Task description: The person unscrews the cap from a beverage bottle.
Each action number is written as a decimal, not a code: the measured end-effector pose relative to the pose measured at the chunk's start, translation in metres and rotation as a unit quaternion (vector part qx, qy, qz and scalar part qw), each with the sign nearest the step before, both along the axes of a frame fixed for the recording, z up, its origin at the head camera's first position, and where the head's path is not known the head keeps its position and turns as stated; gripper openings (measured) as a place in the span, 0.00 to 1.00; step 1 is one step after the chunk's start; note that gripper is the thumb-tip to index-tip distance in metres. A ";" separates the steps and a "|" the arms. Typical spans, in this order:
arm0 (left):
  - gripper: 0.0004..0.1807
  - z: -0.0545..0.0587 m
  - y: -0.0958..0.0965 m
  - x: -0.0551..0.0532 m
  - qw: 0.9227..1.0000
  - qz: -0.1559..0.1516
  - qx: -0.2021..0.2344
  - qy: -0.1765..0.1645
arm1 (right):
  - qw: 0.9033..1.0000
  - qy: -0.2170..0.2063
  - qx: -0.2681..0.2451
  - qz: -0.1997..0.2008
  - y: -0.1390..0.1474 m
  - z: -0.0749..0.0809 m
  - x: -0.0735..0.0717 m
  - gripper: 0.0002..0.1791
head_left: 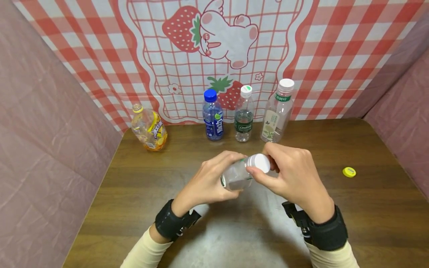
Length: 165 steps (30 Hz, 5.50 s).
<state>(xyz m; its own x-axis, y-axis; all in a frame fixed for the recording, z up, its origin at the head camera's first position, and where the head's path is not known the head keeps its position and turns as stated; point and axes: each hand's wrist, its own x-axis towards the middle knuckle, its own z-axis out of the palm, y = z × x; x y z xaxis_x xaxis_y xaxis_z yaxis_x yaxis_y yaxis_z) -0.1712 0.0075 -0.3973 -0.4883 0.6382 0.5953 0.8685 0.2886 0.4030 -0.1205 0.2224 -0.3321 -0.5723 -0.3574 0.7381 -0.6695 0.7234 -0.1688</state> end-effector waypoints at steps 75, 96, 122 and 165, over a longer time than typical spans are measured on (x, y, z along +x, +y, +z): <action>0.42 -0.002 -0.008 -0.007 0.987 0.123 -0.067 0.072 | 0.960 -0.187 -0.021 -0.207 -0.013 -0.012 0.000 0.27; 0.42 -0.005 -0.010 -0.010 0.991 0.110 -0.055 0.047 | 0.989 -0.144 0.012 -0.032 0.001 -0.005 0.005 0.21; 0.42 -0.007 -0.010 -0.010 0.989 0.110 -0.064 0.071 | 0.955 -0.196 -0.049 -0.215 -0.012 -0.008 0.004 0.26; 0.43 -0.006 -0.009 -0.009 0.990 0.108 -0.054 0.069 | 0.974 -0.147 -0.109 -0.130 -0.016 -0.005 0.007 0.24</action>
<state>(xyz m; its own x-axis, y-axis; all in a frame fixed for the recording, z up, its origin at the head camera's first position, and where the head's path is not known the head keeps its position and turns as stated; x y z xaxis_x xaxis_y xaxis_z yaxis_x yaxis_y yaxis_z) -0.1804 -0.0012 -0.4029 -0.5399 0.5906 0.5997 0.8259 0.5090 0.2423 -0.1139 0.2068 -0.3372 -0.8208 -0.0244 0.5707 -0.3671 0.7879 -0.4943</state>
